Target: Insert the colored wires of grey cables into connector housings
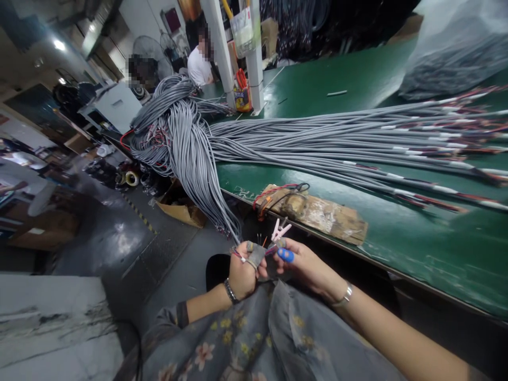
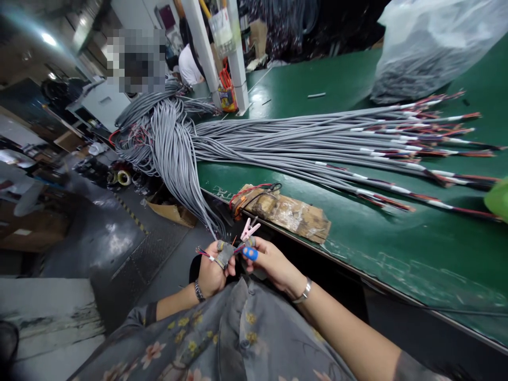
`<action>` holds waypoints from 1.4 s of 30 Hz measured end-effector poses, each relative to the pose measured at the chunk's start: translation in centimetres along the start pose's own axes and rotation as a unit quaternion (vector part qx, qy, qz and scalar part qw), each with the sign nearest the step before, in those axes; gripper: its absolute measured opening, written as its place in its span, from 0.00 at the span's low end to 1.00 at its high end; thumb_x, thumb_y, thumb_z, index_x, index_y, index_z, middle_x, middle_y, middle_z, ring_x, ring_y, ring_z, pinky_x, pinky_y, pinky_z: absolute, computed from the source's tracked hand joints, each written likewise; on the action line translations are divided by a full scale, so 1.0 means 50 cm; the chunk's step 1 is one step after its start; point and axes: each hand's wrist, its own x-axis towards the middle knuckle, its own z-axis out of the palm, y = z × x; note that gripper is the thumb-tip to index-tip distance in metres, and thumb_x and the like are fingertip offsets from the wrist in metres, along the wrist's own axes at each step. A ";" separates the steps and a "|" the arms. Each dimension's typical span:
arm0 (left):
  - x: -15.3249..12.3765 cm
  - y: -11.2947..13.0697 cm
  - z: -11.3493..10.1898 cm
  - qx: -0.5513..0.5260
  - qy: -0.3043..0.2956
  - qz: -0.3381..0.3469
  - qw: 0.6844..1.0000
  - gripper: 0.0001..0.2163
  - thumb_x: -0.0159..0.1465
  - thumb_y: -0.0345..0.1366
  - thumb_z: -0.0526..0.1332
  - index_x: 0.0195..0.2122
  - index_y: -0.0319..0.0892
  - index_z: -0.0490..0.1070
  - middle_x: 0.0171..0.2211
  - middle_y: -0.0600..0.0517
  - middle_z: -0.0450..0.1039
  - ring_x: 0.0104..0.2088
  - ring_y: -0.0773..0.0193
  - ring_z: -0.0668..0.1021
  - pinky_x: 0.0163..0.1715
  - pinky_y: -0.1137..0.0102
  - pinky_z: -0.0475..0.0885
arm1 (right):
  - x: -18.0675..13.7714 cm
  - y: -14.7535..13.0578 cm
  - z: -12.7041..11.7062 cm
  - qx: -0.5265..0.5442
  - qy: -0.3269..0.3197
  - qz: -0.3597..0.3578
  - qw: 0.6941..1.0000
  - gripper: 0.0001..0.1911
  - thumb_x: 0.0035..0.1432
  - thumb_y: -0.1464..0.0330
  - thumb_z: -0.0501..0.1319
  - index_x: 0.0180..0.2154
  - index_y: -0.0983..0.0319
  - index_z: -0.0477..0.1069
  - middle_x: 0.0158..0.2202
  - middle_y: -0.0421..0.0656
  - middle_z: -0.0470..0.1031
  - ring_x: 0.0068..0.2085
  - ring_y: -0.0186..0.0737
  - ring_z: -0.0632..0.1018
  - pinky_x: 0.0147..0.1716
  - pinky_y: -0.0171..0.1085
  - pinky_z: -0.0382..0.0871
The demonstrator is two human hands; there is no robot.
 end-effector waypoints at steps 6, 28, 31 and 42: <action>0.001 -0.007 -0.011 0.039 -0.028 0.013 0.999 0.20 0.51 0.54 0.66 0.23 0.41 0.65 0.16 0.56 0.68 0.13 0.73 0.68 0.13 0.78 0.56 | -0.005 0.004 0.018 -0.062 0.060 -0.069 0.994 0.15 0.41 0.59 0.74 0.24 0.61 0.74 0.20 0.38 0.71 0.21 0.31 0.67 0.21 0.33 0.62; 0.002 0.014 0.007 -0.069 0.002 -0.018 0.997 0.23 0.43 0.54 0.69 0.20 0.40 0.63 0.12 0.58 0.66 0.09 0.76 0.64 0.09 0.80 0.52 | 0.002 0.007 0.004 -0.021 0.032 -0.023 0.999 0.22 0.39 0.51 0.72 0.26 0.62 0.73 0.20 0.36 0.67 0.22 0.30 0.65 0.24 0.34 0.62; 0.003 0.005 0.000 -0.059 -0.017 -0.014 0.998 0.22 0.45 0.54 0.69 0.20 0.40 0.63 0.13 0.57 0.66 0.09 0.75 0.65 0.09 0.80 0.54 | 0.007 0.001 -0.012 0.035 0.031 -0.003 0.999 0.25 0.40 0.46 0.69 0.27 0.61 0.74 0.22 0.39 0.69 0.24 0.33 0.68 0.25 0.34 0.65; 0.003 0.018 -0.007 0.081 -0.109 -0.054 0.989 0.21 0.45 0.52 0.70 0.21 0.40 0.65 0.14 0.56 0.67 0.12 0.73 0.67 0.12 0.78 0.59 | 0.010 -0.007 0.006 -0.113 0.040 -0.022 0.993 0.22 0.34 0.54 0.75 0.23 0.62 0.70 0.21 0.36 0.69 0.23 0.30 0.66 0.25 0.33 0.60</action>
